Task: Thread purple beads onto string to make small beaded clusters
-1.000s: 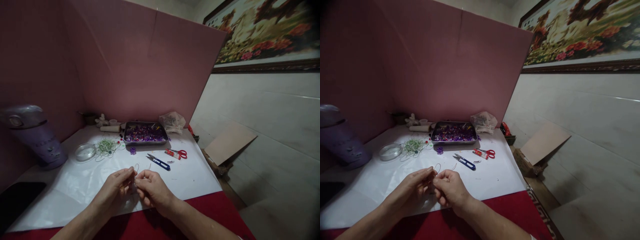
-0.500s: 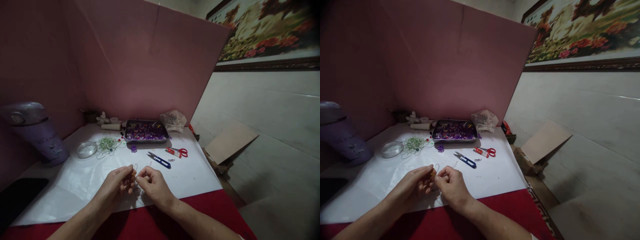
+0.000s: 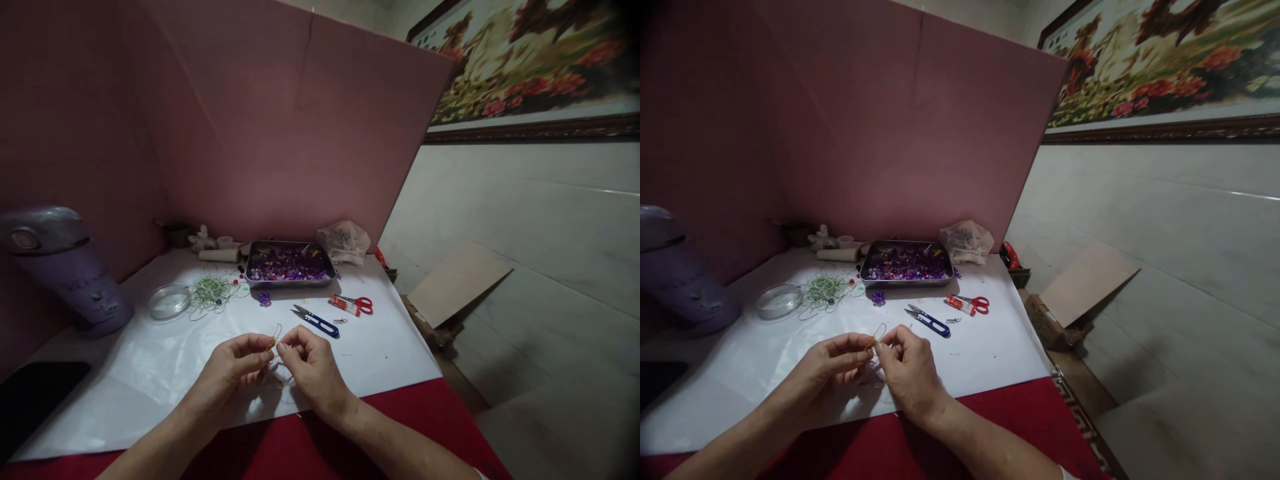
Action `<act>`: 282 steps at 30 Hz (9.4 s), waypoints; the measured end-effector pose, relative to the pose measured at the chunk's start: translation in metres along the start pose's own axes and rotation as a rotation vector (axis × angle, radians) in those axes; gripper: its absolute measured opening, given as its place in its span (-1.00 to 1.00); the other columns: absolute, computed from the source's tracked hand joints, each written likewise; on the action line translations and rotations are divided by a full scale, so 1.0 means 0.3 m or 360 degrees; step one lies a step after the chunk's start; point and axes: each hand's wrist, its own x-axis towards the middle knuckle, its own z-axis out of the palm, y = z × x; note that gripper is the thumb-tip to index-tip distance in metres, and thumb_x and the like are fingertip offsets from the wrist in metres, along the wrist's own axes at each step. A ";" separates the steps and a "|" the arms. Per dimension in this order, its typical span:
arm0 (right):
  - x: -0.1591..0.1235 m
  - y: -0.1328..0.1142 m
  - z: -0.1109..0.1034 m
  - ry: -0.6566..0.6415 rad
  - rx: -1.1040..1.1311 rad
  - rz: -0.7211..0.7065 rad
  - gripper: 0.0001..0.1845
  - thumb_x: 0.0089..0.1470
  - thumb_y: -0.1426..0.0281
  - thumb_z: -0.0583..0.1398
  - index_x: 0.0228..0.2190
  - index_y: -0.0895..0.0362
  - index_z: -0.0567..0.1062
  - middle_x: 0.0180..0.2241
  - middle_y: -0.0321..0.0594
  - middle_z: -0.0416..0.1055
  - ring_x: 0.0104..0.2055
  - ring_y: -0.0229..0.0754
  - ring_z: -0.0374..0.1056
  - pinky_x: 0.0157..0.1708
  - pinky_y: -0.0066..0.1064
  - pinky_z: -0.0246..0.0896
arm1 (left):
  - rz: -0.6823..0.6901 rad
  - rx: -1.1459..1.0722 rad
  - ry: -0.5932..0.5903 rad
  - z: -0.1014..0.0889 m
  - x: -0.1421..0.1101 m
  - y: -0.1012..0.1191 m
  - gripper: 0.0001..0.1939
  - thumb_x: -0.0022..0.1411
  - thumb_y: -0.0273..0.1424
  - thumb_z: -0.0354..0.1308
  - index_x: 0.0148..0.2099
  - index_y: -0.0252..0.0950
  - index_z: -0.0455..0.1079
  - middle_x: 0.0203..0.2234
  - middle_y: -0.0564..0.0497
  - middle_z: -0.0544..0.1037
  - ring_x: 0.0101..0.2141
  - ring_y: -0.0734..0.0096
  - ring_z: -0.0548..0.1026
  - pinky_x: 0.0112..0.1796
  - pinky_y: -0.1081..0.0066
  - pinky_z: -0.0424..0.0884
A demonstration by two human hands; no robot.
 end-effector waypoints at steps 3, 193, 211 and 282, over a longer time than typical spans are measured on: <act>-0.003 -0.010 -0.009 0.0007 -0.0127 -0.0035 -0.80 0.11 0.30 0.12 -0.47 0.15 0.39 -0.67 -0.41 0.17 -0.64 -0.36 0.02 -0.61 -0.52 -0.08 | 0.0031 0.0043 0.0019 -0.004 0.001 -0.004 -0.84 -0.11 -0.49 0.37 -0.40 -0.34 0.49 -0.64 0.05 0.49 -0.64 0.56 0.37 -0.55 0.54 0.27; -0.025 0.066 -0.044 -0.0125 -0.0139 -0.0427 -0.94 0.09 0.51 0.10 -0.37 0.14 0.37 -0.54 -0.32 0.33 -0.59 -0.34 0.22 -0.59 -0.51 0.14 | -0.0188 0.0224 -0.0242 0.004 0.013 -0.037 -0.82 0.13 -0.34 0.12 -0.47 -0.32 0.36 -0.81 0.07 0.44 -0.87 0.63 0.26 -0.82 0.65 -0.08; -0.021 0.080 -0.042 -0.0026 -0.0244 -0.0511 -0.88 0.10 0.55 0.09 -0.42 0.18 0.41 -0.54 -0.29 0.35 -0.57 -0.33 0.27 -0.55 -0.50 0.19 | -0.0114 0.0299 -0.0145 0.006 0.015 -0.031 -0.81 0.01 -0.36 0.26 -0.50 -0.35 0.37 -0.67 0.07 0.48 -0.77 0.65 0.30 -0.77 0.64 0.13; -0.060 -0.024 -0.031 -0.0324 -0.0208 -0.0883 -0.67 0.15 0.23 0.08 -0.60 0.10 0.30 -0.38 -0.21 0.32 -0.26 -0.20 0.28 -0.20 -0.34 0.24 | 0.0200 0.0274 0.0070 0.014 0.019 -0.042 -0.75 -0.01 -0.26 0.26 -0.51 -0.30 0.31 -0.77 0.20 0.27 -0.73 0.63 0.15 -0.68 0.58 0.06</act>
